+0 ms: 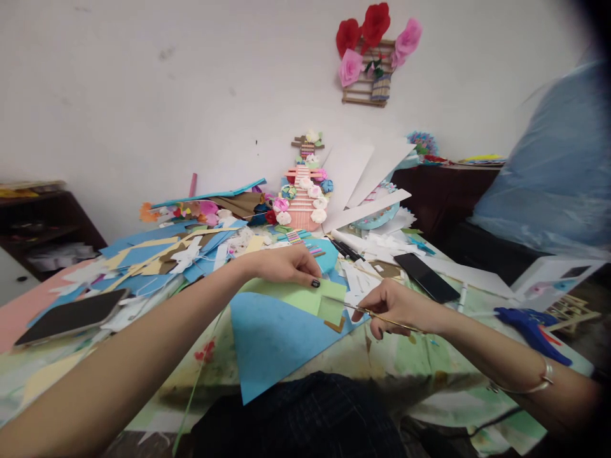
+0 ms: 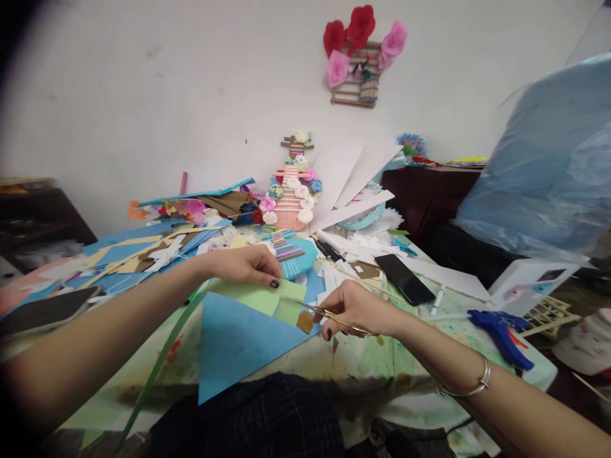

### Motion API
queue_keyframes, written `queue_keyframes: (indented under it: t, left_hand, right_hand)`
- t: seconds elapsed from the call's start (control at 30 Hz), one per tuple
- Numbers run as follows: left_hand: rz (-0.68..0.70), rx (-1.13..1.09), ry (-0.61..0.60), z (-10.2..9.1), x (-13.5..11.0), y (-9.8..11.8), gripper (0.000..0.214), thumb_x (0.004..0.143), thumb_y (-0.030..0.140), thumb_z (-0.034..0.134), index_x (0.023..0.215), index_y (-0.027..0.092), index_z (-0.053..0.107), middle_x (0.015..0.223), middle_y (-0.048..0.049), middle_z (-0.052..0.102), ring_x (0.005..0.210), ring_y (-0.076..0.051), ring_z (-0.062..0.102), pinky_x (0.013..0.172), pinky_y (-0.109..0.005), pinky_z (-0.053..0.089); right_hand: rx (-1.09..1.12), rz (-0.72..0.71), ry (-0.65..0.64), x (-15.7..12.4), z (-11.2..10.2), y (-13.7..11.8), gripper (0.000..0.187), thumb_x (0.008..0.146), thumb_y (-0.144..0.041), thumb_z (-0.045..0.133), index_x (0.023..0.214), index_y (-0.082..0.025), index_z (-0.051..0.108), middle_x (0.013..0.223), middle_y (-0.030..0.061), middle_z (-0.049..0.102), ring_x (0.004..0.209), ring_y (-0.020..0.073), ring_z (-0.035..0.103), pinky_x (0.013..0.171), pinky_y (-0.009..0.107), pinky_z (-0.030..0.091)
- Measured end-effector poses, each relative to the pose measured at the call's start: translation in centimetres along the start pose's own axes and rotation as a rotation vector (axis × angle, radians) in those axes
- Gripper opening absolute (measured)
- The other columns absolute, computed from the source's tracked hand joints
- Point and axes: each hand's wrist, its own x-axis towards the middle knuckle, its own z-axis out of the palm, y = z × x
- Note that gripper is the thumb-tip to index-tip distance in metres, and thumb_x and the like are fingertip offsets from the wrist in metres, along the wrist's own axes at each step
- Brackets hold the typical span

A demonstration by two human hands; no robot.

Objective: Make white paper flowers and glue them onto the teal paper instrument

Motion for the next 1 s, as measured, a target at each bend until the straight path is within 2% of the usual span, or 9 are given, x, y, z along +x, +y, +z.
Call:
queue_keyframes:
  t: [0.27, 0.43, 0.5, 0.53, 0.57, 0.63, 0.7, 0.83, 1.0]
  left_hand:
    - [0.003, 0.030, 0.030, -0.2, 1.1, -1.1, 0.026, 0.083, 0.034, 0.058, 0.094, 0.016, 0.074, 0.067, -0.0016, 0.067, 0.057, -0.012, 0.053, 0.053, -0.023, 0.037]
    - [-0.043, 0.267, 0.687, 1.8, 1.3, -1.0, 0.020, 0.077, 0.029, 0.064, 0.091, 0.015, 0.067, 0.085, -0.0075, 0.067, 0.078, -0.018, 0.055, 0.070, -0.028, 0.039]
    - [-0.131, 0.326, 0.948, 4.0, 0.9, -0.6, 0.019, 0.084, 0.033, 0.055, 0.087, 0.016, 0.064, 0.071, -0.0040, 0.061, 0.066, -0.016, 0.050, 0.064, -0.028, 0.035]
    - [-0.183, 0.322, 0.991, 5.3, 0.6, -0.4, 0.020, 0.085, 0.034, 0.055, 0.076, 0.017, 0.062, 0.059, -0.0003, 0.055, 0.056, -0.014, 0.045, 0.058, -0.027, 0.033]
    - [-0.220, 0.263, 0.938, 6.7, 0.4, -0.2, 0.029, 0.085, 0.035, 0.054, 0.063, 0.017, 0.058, 0.052, 0.0012, 0.050, 0.051, -0.012, 0.042, 0.054, -0.026, 0.030]
    - [-0.323, -0.005, 0.625, 9.4, 0.3, 0.0, 0.043, 0.085, 0.041, 0.053, 0.049, 0.016, 0.053, 0.044, 0.0009, 0.048, 0.042, -0.010, 0.042, 0.046, -0.024, 0.028]
    - [-0.468, -0.362, 0.359, 11.4, 0.8, -0.2, 0.034, 0.080, 0.044, 0.059, 0.063, 0.014, 0.062, 0.055, -0.0020, 0.060, 0.039, -0.012, 0.050, 0.041, -0.023, 0.032]
    - [-0.418, -0.902, 0.575, 12.6, 3.1, -1.2, 0.036, 0.066, 0.042, 0.075, 0.085, 0.013, 0.063, 0.078, -0.0053, 0.067, 0.051, -0.014, 0.062, 0.044, -0.023, 0.041]
    - [-0.337, -1.033, 0.694, 11.2, 5.5, -2.7, 0.024, 0.068, 0.031, 0.076, 0.072, 0.012, 0.062, 0.066, -0.0012, 0.061, 0.058, -0.008, 0.057, 0.053, -0.019, 0.041]
  right_hand:
    - [0.003, 0.032, 0.026, 0.7, -0.3, 1.0, 0.035, 0.063, -0.036, 0.079, 0.085, -0.010, 0.074, 0.045, -0.0041, 0.056, 0.030, 0.0016, 0.033, 0.031, 0.016, 0.021]
    - [0.036, 0.041, 0.093, 1.4, -0.7, 2.0, 0.035, 0.062, -0.037, 0.078, 0.082, -0.009, 0.072, 0.040, -0.0069, 0.047, 0.031, 0.0022, 0.032, 0.031, 0.016, 0.019]
    - [0.056, 0.036, 0.113, 1.7, -0.9, 2.5, 0.034, 0.063, -0.038, 0.076, 0.079, -0.008, 0.071, 0.038, -0.0076, 0.044, 0.031, 0.0026, 0.031, 0.031, 0.017, 0.019]
    - [0.064, 0.032, 0.120, 1.8, -1.1, 2.8, 0.035, 0.063, -0.039, 0.076, 0.078, -0.008, 0.071, 0.038, -0.0078, 0.043, 0.031, 0.0030, 0.031, 0.031, 0.017, 0.018]
    - [0.072, 0.028, 0.124, 1.9, -1.2, 3.1, 0.035, 0.063, -0.040, 0.075, 0.077, -0.008, 0.071, 0.036, -0.0079, 0.042, 0.031, 0.0033, 0.031, 0.031, 0.017, 0.018]
    - [0.088, 0.017, 0.125, 2.2, -1.4, 3.6, 0.036, 0.062, -0.042, 0.075, 0.075, -0.008, 0.070, 0.035, -0.0079, 0.042, 0.031, 0.0033, 0.030, 0.031, 0.018, 0.018]
    - [0.101, 0.007, 0.122, 2.5, -1.4, 4.2, 0.038, 0.062, -0.044, 0.075, 0.075, -0.008, 0.070, 0.036, -0.0079, 0.042, 0.030, 0.0028, 0.029, 0.031, 0.017, 0.018]
    - [0.109, -0.004, 0.117, 2.9, -1.4, 5.2, 0.041, 0.061, -0.046, 0.076, 0.076, -0.008, 0.071, 0.038, -0.0063, 0.045, 0.031, 0.0029, 0.031, 0.031, 0.017, 0.020]
    - [0.097, -0.003, 0.150, 2.9, -1.8, 5.8, 0.044, 0.060, -0.047, 0.075, 0.078, -0.007, 0.071, 0.038, -0.0059, 0.045, 0.031, 0.0033, 0.031, 0.031, 0.017, 0.021]
